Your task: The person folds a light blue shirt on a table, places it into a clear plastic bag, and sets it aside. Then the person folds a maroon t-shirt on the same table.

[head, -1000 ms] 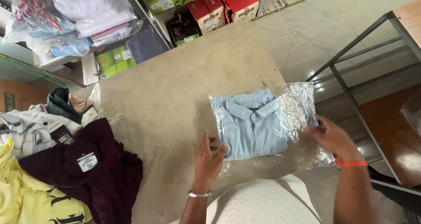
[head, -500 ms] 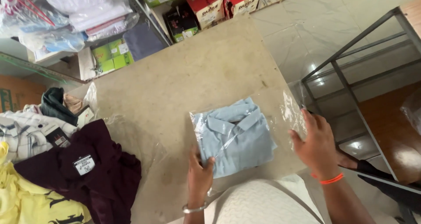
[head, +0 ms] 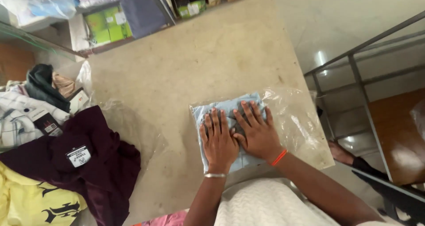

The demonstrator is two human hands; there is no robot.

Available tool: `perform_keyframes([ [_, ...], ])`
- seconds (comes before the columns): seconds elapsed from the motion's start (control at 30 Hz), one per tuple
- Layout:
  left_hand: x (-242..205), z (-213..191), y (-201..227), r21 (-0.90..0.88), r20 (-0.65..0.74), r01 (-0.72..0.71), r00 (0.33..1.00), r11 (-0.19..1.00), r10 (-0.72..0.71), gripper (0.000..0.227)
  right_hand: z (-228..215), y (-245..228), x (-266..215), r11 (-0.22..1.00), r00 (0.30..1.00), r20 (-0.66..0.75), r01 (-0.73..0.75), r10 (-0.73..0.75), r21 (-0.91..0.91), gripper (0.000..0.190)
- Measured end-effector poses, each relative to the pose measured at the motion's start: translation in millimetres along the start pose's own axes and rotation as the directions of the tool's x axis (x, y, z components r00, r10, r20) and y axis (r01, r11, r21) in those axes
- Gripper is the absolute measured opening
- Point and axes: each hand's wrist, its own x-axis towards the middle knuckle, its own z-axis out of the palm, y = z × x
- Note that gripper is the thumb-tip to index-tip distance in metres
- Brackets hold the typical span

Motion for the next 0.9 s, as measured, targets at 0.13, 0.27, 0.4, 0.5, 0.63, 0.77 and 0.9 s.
perform_keyframes([
  [0.13,3.5,7.3,-1.8,-0.028,0.022,0.028,0.999,0.999,-0.027,0.067,1.0,5.3,8.8,0.998,0.998,0.013,0.055,-0.055,0.009,0.066],
  [0.27,8.8,11.6,-1.7,-0.018,0.035,0.04,0.999,0.999,-0.039,0.067,3.6,8.5,15.6,0.999,0.996,0.073,0.045,-0.047,0.024,0.067],
  [0.4,10.0,12.4,-1.0,-0.014,0.036,0.051,0.998,0.999,-0.051,0.067,4.4,9.2,18.3,0.998,0.994,0.098,0.051,-0.054,0.029,0.067],
  [0.5,12.8,12.4,-1.3,-0.024,0.018,0.049,0.999,0.999,-0.049,0.067,4.6,8.5,20.4,0.999,0.995,0.088,0.039,-0.041,0.029,0.067],
  [0.63,13.9,10.2,-6.7,-0.056,0.011,0.029,1.0,0.998,-0.028,0.069,8.9,2.4,18.9,0.999,0.996,0.084,-0.013,0.009,0.042,0.065],
  [0.77,26.1,7.4,-14.3,-0.044,0.052,-0.024,0.998,0.999,0.027,0.07,10.2,-1.2,26.2,0.998,0.999,0.014,-0.047,0.046,0.034,0.064],
  [0.9,32.5,12.5,-19.2,-0.082,-0.003,-0.059,0.998,0.995,0.059,0.071,7.7,-4.3,27.2,0.997,0.997,-0.017,-0.074,0.075,0.024,0.063],
])
